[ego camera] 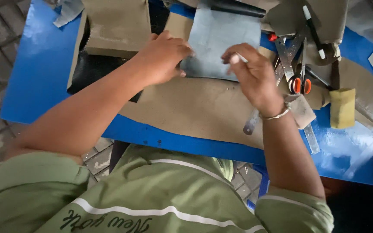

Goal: Marking lines on leather pieces with a white pen and folding the edges

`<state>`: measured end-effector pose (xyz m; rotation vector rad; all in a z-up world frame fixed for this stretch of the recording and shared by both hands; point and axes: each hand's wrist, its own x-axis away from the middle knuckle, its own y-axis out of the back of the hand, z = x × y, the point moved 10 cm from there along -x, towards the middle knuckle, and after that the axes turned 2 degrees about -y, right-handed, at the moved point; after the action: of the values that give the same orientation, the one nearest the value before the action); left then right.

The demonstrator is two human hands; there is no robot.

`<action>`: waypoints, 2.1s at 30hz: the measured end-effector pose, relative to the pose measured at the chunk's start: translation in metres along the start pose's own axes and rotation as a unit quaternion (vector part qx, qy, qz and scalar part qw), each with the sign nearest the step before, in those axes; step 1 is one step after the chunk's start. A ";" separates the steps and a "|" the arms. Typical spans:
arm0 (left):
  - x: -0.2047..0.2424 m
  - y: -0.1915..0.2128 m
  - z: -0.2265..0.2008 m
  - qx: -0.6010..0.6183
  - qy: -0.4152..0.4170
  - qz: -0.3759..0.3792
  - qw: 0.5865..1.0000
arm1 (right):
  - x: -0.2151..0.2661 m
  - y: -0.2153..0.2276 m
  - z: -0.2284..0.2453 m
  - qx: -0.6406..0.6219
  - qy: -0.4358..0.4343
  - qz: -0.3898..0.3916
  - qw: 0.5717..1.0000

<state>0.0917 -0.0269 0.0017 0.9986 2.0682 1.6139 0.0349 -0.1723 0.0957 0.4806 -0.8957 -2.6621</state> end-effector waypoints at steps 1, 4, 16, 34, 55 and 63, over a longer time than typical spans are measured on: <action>0.002 0.001 -0.002 -0.006 0.001 0.014 1.000 | -0.004 -0.009 -0.007 -0.037 -0.046 0.009 0.998; 0.002 -0.006 0.000 -0.014 -0.004 0.024 1.000 | -0.015 -0.038 -0.023 -0.103 -0.133 0.005 0.986; 0.001 -0.011 0.003 -0.018 -0.013 -0.007 1.000 | -0.009 -0.035 -0.039 0.056 -0.144 -0.005 0.988; 0.026 -0.013 -0.050 -0.078 -0.208 -0.194 0.956 | 0.037 0.018 -0.056 0.120 -0.168 -0.061 0.977; 0.002 -0.021 -0.034 -0.036 -0.159 -0.159 0.974 | 0.009 -0.009 -0.048 0.143 -0.076 -0.061 0.985; 0.012 0.005 -0.023 0.071 -0.130 -0.128 0.981 | 0.006 -0.028 -0.032 0.155 -0.084 -0.058 0.983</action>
<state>0.0699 -0.0342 0.0152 0.8908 2.0537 1.1578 0.0377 -0.1699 0.0536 0.3884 -1.3847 -2.7077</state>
